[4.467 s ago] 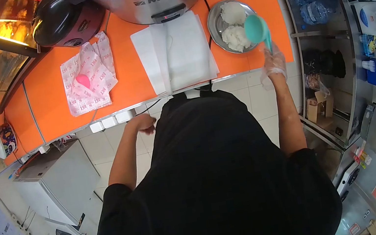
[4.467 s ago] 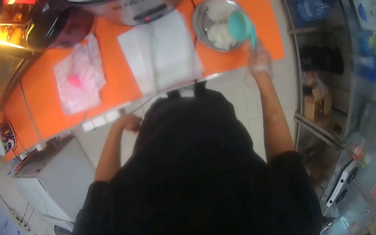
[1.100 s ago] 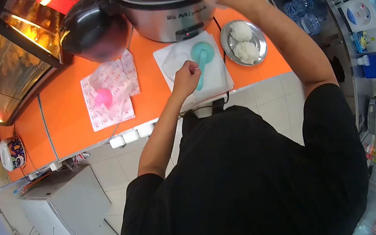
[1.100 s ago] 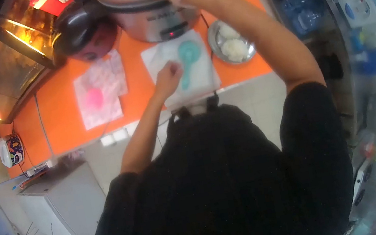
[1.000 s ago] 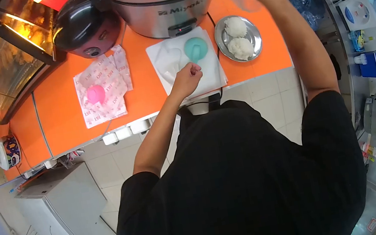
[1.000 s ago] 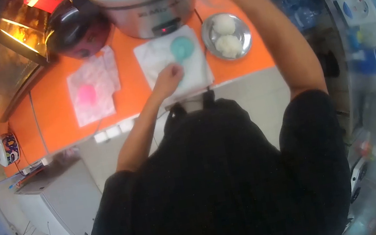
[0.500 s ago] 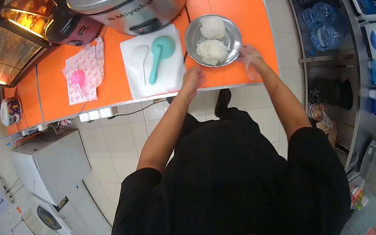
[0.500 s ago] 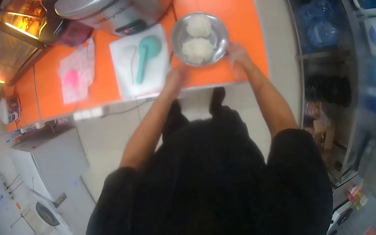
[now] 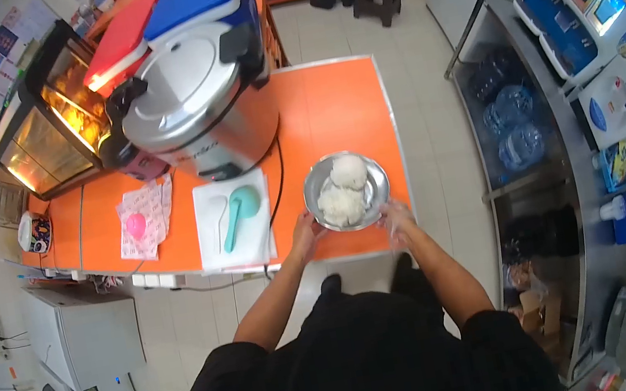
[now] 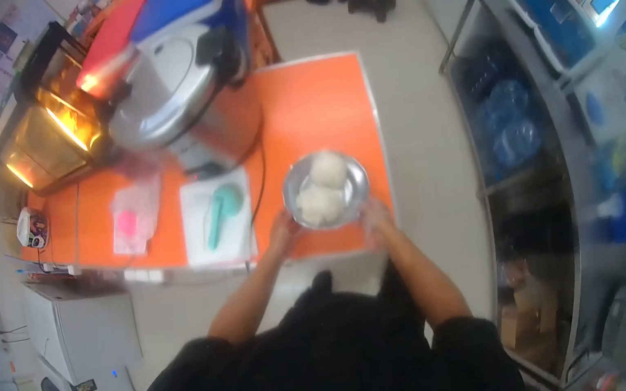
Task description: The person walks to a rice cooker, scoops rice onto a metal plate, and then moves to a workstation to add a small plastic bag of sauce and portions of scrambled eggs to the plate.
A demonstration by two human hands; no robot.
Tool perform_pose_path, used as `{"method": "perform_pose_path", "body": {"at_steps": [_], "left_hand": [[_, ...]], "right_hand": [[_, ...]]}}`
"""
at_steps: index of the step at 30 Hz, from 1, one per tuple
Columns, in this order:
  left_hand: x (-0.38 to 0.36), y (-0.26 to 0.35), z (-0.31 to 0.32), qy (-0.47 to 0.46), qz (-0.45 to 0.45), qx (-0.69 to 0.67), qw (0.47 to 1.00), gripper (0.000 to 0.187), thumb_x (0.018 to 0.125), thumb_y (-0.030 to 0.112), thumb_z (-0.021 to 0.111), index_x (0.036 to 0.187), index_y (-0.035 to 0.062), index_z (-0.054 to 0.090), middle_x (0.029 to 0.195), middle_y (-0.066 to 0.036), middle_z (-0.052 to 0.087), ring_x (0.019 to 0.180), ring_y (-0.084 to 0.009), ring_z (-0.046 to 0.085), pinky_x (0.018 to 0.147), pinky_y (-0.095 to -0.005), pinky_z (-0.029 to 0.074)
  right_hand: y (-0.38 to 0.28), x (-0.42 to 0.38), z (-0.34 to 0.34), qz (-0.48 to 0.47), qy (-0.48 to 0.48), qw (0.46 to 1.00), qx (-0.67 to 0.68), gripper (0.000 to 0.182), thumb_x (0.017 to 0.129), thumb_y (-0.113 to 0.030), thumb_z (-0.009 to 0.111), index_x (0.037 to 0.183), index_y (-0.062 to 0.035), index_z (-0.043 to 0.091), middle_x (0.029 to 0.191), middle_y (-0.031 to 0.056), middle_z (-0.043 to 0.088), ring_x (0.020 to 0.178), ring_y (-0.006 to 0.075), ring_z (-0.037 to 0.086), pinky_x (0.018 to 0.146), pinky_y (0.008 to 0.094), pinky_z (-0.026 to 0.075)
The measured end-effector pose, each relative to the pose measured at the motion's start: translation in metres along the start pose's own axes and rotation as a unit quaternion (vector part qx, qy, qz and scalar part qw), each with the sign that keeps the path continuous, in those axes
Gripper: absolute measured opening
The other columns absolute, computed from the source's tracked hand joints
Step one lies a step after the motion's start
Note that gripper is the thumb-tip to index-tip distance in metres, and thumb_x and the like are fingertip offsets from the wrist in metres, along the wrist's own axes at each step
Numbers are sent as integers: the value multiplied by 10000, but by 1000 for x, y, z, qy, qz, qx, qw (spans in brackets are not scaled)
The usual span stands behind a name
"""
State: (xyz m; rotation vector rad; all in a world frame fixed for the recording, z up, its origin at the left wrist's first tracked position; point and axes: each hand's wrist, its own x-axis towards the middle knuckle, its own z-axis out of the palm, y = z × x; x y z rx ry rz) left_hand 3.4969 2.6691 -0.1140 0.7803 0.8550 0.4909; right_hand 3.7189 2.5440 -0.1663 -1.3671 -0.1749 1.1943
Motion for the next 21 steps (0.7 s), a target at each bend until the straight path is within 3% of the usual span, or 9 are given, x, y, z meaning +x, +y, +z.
{"method": "perform_pose_path", "body": {"at_steps": [2, 5, 7, 8, 10, 14, 17, 21], "left_hand": [[21, -28, 19, 38, -13, 3, 999, 345, 938, 229, 406, 1242, 80, 340, 1198, -95, 480, 1092, -236, 512, 915, -416, 434], [32, -37, 75, 8, -4, -24, 1000, 347, 923, 187, 434, 1235, 82, 323, 1185, -89, 482, 1071, -252, 528, 891, -420, 454], [40, -48, 113, -17, -36, 12, 999, 336, 912, 153, 446, 1220, 88, 330, 1193, -87, 479, 1050, -245, 544, 860, -398, 486], [44, -47, 137, -18, -49, -43, 998, 359, 901, 126, 454, 1237, 92, 333, 1192, -86, 487, 1041, -228, 550, 833, -374, 512], [49, -50, 185, -3, -51, -30, 998, 382, 896, 120, 460, 1259, 95, 342, 1181, -85, 504, 1037, -206, 555, 841, -356, 517], [77, -60, 258, -19, -49, -37, 998, 401, 890, 106, 457, 1278, 108, 359, 1166, -71, 521, 1026, -184, 562, 845, -342, 505], [98, -53, 294, -35, -46, -17, 998, 402, 883, 90, 445, 1277, 122, 374, 1155, -57, 531, 1002, -169, 567, 851, -332, 485], [133, -39, 330, 19, -45, 46, 998, 397, 883, 84, 431, 1274, 130, 382, 1146, -52, 535, 964, -158, 569, 859, -338, 462]], "right_hand": [[-21, -1, -28, -24, -8, 1000, -10, 200, 840, -37, 498, 1039, -50, 515, 809, 55, 585, 551, 139, 527, 481, 280, 473], [-48, 15, -90, -18, 19, 996, -83, 168, 840, -40, 504, 1008, -41, 510, 774, 51, 575, 537, 135, 525, 478, 266, 465], [-76, 22, -133, -29, 25, 997, -66, 169, 839, -44, 518, 1007, -32, 506, 739, 42, 563, 538, 125, 524, 471, 252, 461], [-107, 37, -150, -43, 19, 997, -64, 169, 839, -44, 518, 1007, -32, 506, 739, 42, 563, 538, 125, 524, 471, 252, 461], [-131, 27, -187, -13, -36, 989, -143, 194, 842, -44, 533, 1034, -31, 510, 727, 35, 556, 540, 113, 523, 467, 240, 459], [-190, 43, -250, -30, -30, 980, -192, 155, 852, -29, 528, 1007, -41, 523, 708, 25, 548, 519, 103, 522, 477, 245, 473], [-226, 62, -276, -18, -45, 983, -176, 145, 848, -33, 535, 993, -46, 524, 686, 25, 543, 499, 107, 515, 474, 253, 478], [-269, 107, -284, 5, -55, 985, -165, 150, 835, -47, 558, 981, -45, 524, 682, 25, 543, 486, 113, 508, 463, 253, 471]]}}
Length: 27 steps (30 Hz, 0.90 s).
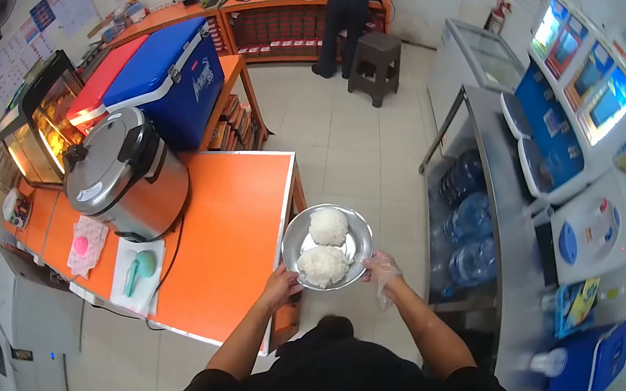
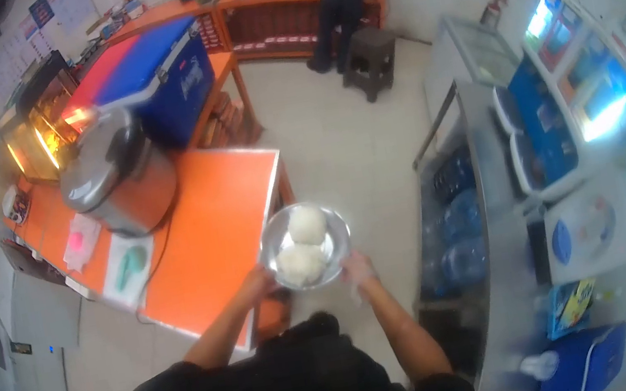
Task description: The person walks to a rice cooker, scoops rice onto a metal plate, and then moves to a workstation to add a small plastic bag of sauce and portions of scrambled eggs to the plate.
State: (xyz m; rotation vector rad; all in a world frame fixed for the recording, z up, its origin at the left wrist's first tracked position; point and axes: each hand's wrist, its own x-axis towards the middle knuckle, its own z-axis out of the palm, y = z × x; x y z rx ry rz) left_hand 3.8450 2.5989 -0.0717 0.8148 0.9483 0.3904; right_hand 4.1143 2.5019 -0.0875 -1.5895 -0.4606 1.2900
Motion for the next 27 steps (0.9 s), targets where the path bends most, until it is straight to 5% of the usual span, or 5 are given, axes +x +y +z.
{"method": "perform_pose_path", "body": {"at_steps": [5, 10, 16, 22, 27], "left_hand": [[54, 34, 37, 55, 40, 41, 997, 353, 909, 92, 419, 1259, 86, 370, 1097, -73, 524, 963, -173, 576, 826, -337, 517], [142, 104, 60, 53, 69, 79, 993, 486, 896, 30, 413, 1354, 74, 258, 1237, -146, 467, 1054, -261, 557, 817, -375, 544], [304, 221, 73, -6, 54, 97, 994, 452, 880, 59, 458, 1306, 54, 306, 1105, -118, 495, 882, -202, 560, 768, -377, 558], [456, 350, 107, -55, 69, 28, 996, 407, 889, 75, 446, 1278, 56, 329, 1137, -121, 493, 974, -221, 564, 803, -389, 543], [582, 438, 100, -41, 104, 23, 993, 420, 894, 72, 438, 1297, 74, 321, 1140, -113, 504, 1000, -234, 567, 824, -386, 532]], "right_hand": [[-38, 87, -33, 38, -64, 997, 2, 192, 810, -74, 592, 983, -43, 515, 692, 28, 550, 491, 121, 514, 466, 271, 478], [-78, 195, -74, -1, -109, 994, -21, 232, 829, -102, 578, 1043, -43, 510, 739, 39, 584, 528, 122, 539, 492, 272, 491], [-193, 317, -100, 34, -66, 997, -21, 292, 848, -155, 575, 1116, -65, 501, 874, 36, 604, 655, 123, 577, 558, 262, 505], [-315, 453, -122, -10, -12, 1000, 7, 295, 856, -186, 577, 1119, -79, 498, 850, 25, 581, 658, 116, 559, 563, 256, 496], [-399, 600, -132, -23, -59, 998, -3, 312, 858, -193, 578, 1139, -81, 500, 869, 29, 595, 670, 118, 564, 579, 251, 481]]}}
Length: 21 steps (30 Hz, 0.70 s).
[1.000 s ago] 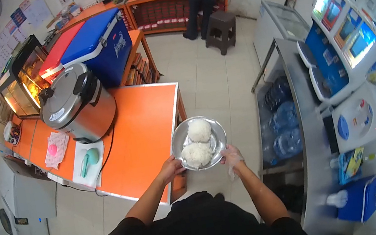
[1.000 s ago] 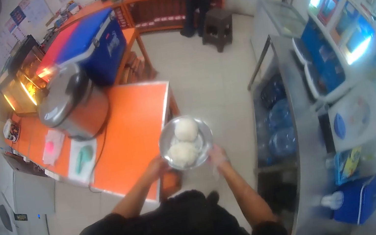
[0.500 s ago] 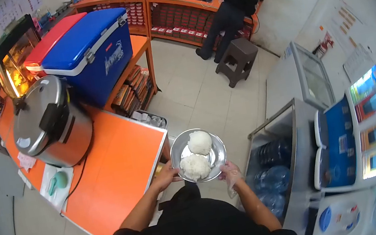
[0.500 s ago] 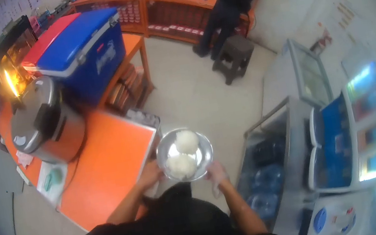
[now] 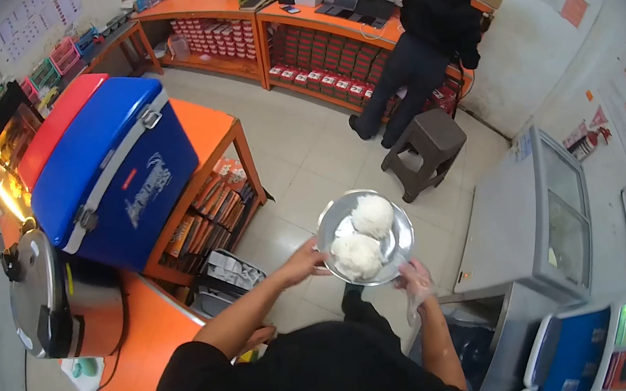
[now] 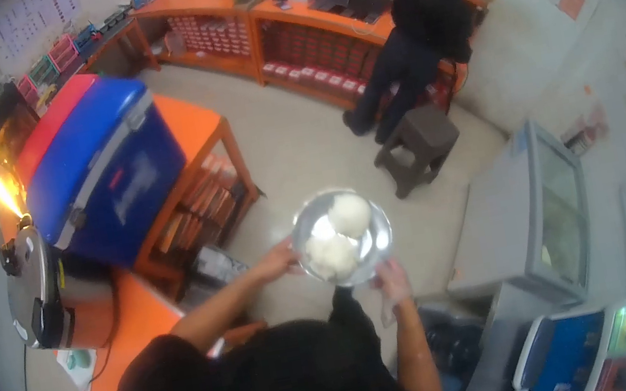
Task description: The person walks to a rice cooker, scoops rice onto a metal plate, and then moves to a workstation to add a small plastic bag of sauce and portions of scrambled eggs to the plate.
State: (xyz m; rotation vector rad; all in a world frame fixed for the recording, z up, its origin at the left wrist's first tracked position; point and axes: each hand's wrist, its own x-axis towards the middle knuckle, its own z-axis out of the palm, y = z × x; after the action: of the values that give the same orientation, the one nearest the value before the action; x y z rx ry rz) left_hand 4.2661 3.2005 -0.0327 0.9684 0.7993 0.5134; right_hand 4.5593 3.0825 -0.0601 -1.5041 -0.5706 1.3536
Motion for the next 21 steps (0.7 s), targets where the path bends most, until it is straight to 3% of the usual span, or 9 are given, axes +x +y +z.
{"method": "perform_pose_path", "body": {"at_steps": [3, 5, 8, 15, 17, 18, 19, 20, 21], "left_hand": [[56, 57, -2, 64, 2, -10, 998, 436, 895, 64, 438, 1313, 78, 316, 1154, -113, 505, 998, -235, 571, 828, -385, 530], [84, 77, -15, 130, -18, -40, 991, 443, 895, 55, 437, 1322, 71, 320, 1177, -122, 504, 1007, -240, 573, 824, -393, 532], [135, 98, -56, 198, 10, -57, 978, 422, 899, 52, 430, 1309, 69, 333, 1171, -122, 517, 1008, -243, 578, 816, -397, 534], [235, 172, -163, 343, 74, -151, 924, 374, 907, 49, 419, 1276, 66, 369, 1176, -101, 533, 990, -230, 595, 804, -396, 535], [262, 192, -203, 376, 83, -156, 910, 391, 908, 52, 418, 1294, 58, 353, 1174, -111, 533, 985, -231, 597, 791, -394, 539], [278, 201, -224, 382, 82, -169, 905, 391, 908, 52, 418, 1294, 58, 353, 1174, -111, 533, 985, -231, 597, 791, -394, 539], [292, 212, -244, 389, 85, -168, 902, 393, 907, 51, 418, 1294, 53, 353, 1171, -117, 533, 986, -233, 596, 790, -393, 539], [305, 230, -271, 398, 89, -161, 899, 394, 905, 51, 418, 1294, 47, 354, 1168, -123, 533, 986, -235, 595, 789, -393, 540], [320, 245, -294, 412, 95, -145, 894, 399, 897, 48, 425, 1290, 38, 355, 1161, -130, 536, 976, -242, 598, 793, -386, 540]], "right_hand": [[-51, 110, -4, -39, -97, 993, -59, 313, 860, -205, 583, 1133, -71, 513, 884, 30, 602, 686, 124, 575, 592, 258, 472], [-95, 162, 15, 18, -167, 984, -60, 309, 862, -227, 587, 1113, -56, 533, 908, 43, 607, 710, 138, 588, 594, 269, 468], [-154, 254, 53, 18, -246, 963, -108, 327, 872, -272, 576, 1113, -53, 541, 916, 56, 616, 726, 151, 599, 596, 272, 468], [-223, 521, 166, 35, -311, 930, -190, 338, 876, -325, 558, 1071, -50, 556, 876, 86, 624, 696, 164, 596, 597, 277, 470], [-235, 593, 190, -10, -223, 959, -177, 339, 881, -364, 537, 1024, -58, 563, 814, 97, 625, 689, 167, 588, 581, 277, 469], [-198, 673, 170, -131, -239, 930, -247, 312, 857, -359, 561, 977, -71, 575, 779, 93, 620, 667, 177, 584, 563, 283, 464], [-162, 751, 151, -252, -231, 886, -312, 287, 834, -354, 586, 930, -84, 586, 744, 88, 616, 646, 188, 580, 545, 290, 459], [-143, 816, 126, -356, -237, 672, -605, 240, 808, -308, 597, 890, -82, 593, 726, 83, 606, 636, 203, 573, 531, 315, 454], [-130, 852, 95, -413, -213, 359, -810, 194, 782, -262, 608, 849, -81, 599, 707, 77, 596, 627, 219, 566, 517, 339, 449]]}}
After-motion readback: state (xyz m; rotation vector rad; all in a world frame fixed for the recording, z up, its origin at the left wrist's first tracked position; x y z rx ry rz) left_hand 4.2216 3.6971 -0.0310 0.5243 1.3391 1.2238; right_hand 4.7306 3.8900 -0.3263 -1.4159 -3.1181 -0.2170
